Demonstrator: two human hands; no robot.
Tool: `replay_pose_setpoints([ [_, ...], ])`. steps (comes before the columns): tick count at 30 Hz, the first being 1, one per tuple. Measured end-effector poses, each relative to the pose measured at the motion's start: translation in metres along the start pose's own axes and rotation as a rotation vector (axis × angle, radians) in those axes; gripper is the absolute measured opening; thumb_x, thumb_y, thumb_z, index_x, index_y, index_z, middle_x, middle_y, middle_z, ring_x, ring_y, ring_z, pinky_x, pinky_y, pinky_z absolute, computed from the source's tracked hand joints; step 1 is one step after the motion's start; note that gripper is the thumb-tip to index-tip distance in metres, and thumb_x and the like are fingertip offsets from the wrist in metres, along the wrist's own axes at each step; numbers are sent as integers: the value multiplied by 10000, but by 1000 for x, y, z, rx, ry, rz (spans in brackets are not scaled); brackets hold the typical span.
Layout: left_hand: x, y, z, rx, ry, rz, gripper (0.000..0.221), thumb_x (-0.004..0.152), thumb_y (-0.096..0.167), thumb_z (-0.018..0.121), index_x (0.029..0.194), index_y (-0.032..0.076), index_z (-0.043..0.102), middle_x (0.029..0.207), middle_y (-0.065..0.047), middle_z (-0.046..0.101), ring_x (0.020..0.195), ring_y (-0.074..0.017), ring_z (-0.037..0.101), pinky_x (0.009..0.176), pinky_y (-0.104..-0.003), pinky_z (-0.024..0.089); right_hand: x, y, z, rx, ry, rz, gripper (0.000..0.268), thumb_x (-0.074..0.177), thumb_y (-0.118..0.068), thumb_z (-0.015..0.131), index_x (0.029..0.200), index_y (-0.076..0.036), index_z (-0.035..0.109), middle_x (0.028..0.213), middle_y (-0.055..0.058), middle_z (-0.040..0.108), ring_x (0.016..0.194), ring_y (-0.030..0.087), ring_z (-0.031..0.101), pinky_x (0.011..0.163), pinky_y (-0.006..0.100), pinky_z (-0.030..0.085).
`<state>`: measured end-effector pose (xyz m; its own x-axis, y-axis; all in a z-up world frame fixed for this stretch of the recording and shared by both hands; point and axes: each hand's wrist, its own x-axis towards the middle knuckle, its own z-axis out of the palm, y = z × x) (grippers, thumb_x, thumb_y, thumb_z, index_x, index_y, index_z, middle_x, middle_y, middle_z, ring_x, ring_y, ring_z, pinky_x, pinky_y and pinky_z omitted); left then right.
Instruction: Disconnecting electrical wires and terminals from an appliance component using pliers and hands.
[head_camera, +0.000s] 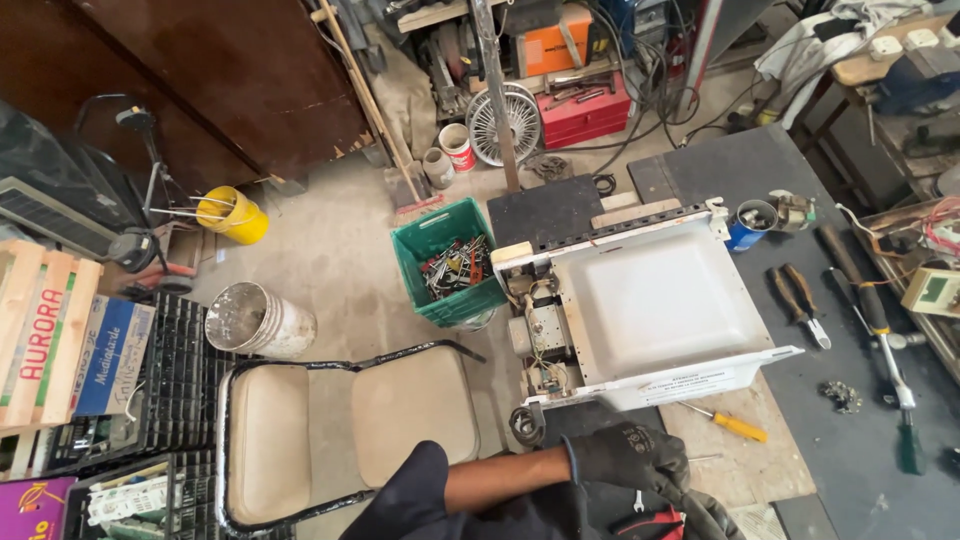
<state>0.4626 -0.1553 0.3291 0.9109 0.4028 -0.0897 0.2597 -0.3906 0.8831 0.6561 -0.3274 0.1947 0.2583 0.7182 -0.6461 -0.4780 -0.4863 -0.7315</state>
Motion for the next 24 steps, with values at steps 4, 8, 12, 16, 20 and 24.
replay_pose_setpoints([
  [4,7,-20,12,1,-54,1,236,876,390,721,1082,275,737,1119,38,739,1060,-208,720,880,-377,520,-84,-82,85,-115,269,14,167,858,-169,801,801,-24,741,521,-2,404,474,57,320,482,196,231],
  [8,11,-28,16,39,-92,18,255,807,445,737,1000,280,711,1037,54,753,1007,-197,721,859,-382,503,-74,-52,81,-88,359,-216,104,845,-57,768,896,34,767,752,75,643,674,109,550,623,192,389],
  [12,14,-29,17,44,-152,12,267,752,446,770,939,280,679,929,41,749,891,-205,717,758,-382,496,-83,-67,80,38,223,-54,108,897,1,707,946,91,743,689,210,664,588,249,552,623,318,435],
  [16,16,-21,12,118,-178,13,296,708,448,780,946,294,693,957,40,760,937,-206,724,782,-380,498,-82,-74,69,-81,185,-70,127,878,-28,711,884,87,763,521,49,404,484,154,380,507,262,271],
  [20,14,-23,15,313,-258,3,439,682,644,657,950,296,680,922,19,774,907,-246,732,788,-427,498,-51,-38,50,-480,206,-8,145,850,-173,780,774,-67,842,543,-11,441,556,109,412,614,267,306],
  [24,9,-27,21,532,-304,39,172,768,428,602,887,314,653,913,-3,723,819,-272,722,691,-478,487,-74,-60,88,-366,357,140,145,803,-46,816,680,6,761,593,76,627,588,136,492,638,272,370],
])
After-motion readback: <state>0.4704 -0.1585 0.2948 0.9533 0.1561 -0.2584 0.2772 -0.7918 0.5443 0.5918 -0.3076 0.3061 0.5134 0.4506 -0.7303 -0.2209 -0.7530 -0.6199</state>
